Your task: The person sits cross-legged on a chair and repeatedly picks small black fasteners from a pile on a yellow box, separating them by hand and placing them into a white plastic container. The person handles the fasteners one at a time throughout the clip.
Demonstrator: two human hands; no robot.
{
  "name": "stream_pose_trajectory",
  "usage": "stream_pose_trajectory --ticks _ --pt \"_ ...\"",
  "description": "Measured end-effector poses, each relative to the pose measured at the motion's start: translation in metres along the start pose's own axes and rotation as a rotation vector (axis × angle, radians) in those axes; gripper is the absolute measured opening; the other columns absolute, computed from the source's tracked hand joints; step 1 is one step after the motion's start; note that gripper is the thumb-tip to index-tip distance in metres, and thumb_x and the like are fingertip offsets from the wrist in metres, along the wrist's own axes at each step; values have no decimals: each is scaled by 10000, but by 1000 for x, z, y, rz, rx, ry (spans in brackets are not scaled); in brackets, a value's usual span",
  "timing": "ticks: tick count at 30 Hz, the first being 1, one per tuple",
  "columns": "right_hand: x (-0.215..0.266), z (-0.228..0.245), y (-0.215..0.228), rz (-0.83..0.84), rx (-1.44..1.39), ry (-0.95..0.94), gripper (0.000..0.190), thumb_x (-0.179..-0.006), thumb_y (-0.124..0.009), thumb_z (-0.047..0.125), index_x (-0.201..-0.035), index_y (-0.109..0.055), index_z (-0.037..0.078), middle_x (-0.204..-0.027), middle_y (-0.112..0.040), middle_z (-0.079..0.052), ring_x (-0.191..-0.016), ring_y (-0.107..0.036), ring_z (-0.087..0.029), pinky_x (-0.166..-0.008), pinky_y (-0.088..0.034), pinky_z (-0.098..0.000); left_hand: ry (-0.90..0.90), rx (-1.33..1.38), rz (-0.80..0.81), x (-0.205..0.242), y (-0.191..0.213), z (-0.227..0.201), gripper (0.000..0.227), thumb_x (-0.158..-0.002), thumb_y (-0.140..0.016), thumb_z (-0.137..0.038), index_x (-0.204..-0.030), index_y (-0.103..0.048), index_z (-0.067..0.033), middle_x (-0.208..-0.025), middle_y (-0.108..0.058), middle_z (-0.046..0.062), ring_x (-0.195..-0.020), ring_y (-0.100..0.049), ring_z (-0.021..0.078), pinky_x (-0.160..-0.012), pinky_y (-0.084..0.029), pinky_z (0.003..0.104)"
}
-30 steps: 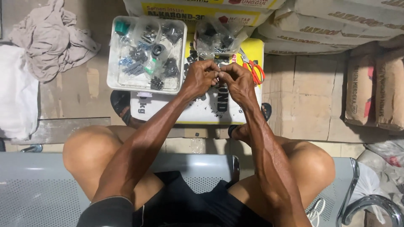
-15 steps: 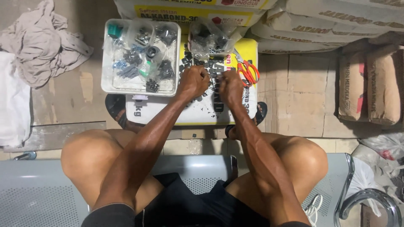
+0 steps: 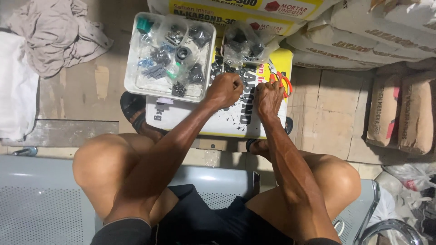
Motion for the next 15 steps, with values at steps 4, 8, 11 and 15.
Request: stream_pose_trajectory --ticks 4,8,11,15 --pt "4 4 12 -42 -14 29 111 -934 -695 88 -884 -783 134 -938 -768 -108 -978 -669 -304 -813 -428 -427 -71 43 -4 1 -10 2 82 -846 -661 -97 -836 -742 -88 -712 -733 136 -743 -746 345 -683 -579 458" --pt "1 -5 32 -72 -500 -143 67 -910 -720 90 -847 -732 110 -803 -738 -131 -758 -683 -297 -676 -468 -412 -107 46 -6 3 -11 -4 89 -859 -661 -72 -884 -747 -68 -767 -747 160 -810 -753 365 -708 -585 467" --pt "-7 -9 37 7 -1071 -319 31 -902 -710 53 -899 -739 65 -759 -708 -109 -660 -632 -209 -584 -471 -330 -117 115 -55 6 -8 -18 117 -867 -674 -40 -955 -752 -34 -833 -755 190 -881 -753 383 -755 -595 481" --pt "-5 6 75 71 -1425 -349 93 -858 -728 -22 -950 -737 -3 -737 -678 -68 -632 -578 -79 -557 -481 -200 -14 468 -29 13 -5 -39 123 -902 -659 17 -1014 -705 39 -801 -695 173 -681 -723 183 -591 -643 265"
Point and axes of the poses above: each hand's wrist, its own x-axis away from the middle knuckle, its own y-axis out of the back of the hand, z = x × y, the point moved 8 cm from there along -x, towards the middle knuckle
